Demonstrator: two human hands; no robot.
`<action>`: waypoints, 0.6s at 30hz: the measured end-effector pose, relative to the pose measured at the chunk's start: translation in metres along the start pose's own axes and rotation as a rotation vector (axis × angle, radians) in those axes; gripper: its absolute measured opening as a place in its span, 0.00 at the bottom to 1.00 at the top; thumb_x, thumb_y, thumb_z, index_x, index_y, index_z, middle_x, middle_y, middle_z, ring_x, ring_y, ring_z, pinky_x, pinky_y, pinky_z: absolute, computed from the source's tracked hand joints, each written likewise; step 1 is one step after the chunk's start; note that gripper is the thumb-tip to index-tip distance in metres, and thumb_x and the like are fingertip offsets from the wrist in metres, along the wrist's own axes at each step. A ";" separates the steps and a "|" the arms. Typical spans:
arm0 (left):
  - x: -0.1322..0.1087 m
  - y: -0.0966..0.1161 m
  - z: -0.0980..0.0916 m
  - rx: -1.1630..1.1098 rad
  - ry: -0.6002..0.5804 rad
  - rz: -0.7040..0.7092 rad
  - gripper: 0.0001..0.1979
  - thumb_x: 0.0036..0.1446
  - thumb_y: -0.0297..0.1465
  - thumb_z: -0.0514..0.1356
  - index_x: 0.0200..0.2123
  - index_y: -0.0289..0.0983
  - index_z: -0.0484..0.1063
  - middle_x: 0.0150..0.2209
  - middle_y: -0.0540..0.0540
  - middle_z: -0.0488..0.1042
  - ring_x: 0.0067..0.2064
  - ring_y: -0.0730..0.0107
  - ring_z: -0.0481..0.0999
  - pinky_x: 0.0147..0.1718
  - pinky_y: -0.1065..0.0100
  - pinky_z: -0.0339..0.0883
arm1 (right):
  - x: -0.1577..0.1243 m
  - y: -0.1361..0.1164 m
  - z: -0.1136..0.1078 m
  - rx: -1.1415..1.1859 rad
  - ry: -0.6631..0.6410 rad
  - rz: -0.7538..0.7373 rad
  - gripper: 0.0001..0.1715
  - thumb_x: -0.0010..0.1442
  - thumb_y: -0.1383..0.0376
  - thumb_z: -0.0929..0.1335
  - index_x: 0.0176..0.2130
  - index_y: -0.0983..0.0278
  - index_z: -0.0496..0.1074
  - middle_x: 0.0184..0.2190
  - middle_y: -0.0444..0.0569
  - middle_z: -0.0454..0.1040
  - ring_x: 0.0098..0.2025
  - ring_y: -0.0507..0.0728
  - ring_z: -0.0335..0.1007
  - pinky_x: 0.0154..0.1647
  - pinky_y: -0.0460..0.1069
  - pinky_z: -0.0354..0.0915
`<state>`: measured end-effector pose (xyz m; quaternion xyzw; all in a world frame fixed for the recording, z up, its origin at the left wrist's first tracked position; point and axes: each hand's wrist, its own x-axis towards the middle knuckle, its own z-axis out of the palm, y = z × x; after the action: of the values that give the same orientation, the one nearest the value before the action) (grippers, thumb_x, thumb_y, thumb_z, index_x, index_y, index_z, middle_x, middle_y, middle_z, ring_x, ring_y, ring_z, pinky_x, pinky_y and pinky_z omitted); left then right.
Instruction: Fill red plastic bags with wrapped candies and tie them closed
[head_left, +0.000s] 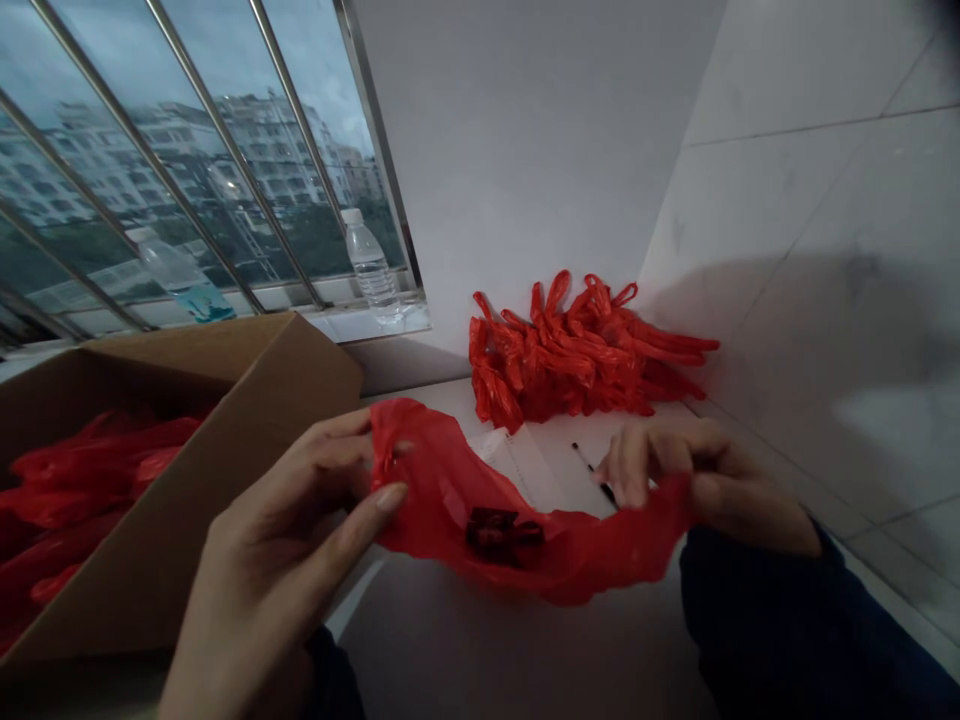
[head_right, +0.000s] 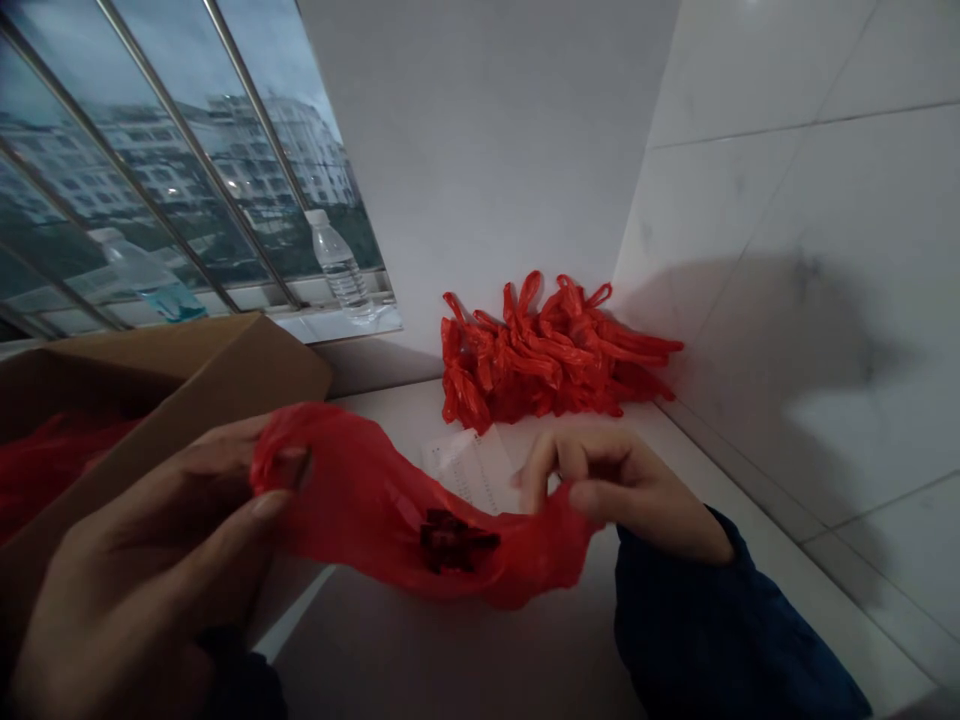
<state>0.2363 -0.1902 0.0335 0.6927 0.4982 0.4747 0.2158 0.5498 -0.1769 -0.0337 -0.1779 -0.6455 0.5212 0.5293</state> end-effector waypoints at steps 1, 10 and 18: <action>0.003 -0.001 0.002 -0.058 0.017 -0.025 0.08 0.58 0.35 0.66 0.41 0.44 0.78 0.56 0.48 0.75 0.50 0.62 0.79 0.41 0.73 0.77 | 0.002 0.001 0.000 -0.020 0.109 0.008 0.19 0.63 0.57 0.69 0.25 0.61 0.64 0.32 0.46 0.74 0.37 0.56 0.70 0.48 0.54 0.67; 0.006 -0.005 0.003 -0.068 0.140 -0.013 0.08 0.57 0.32 0.67 0.41 0.47 0.77 0.63 0.53 0.68 0.64 0.57 0.67 0.56 0.65 0.71 | 0.014 0.001 0.000 -0.149 0.584 -0.109 0.09 0.69 0.60 0.61 0.38 0.54 0.69 0.46 0.46 0.73 0.48 0.57 0.71 0.53 0.55 0.67; 0.009 -0.021 -0.012 0.244 -0.508 0.071 0.13 0.61 0.40 0.61 0.48 0.46 0.76 0.45 0.46 0.80 0.46 0.61 0.81 0.32 0.75 0.77 | 0.000 -0.016 -0.014 -0.554 -0.158 0.274 0.08 0.65 0.60 0.69 0.35 0.61 0.73 0.44 0.49 0.77 0.47 0.59 0.73 0.49 0.53 0.68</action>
<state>0.2164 -0.1755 0.0269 0.8272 0.4572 0.2298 0.2322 0.5665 -0.1763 -0.0211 -0.3596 -0.7721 0.4041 0.3337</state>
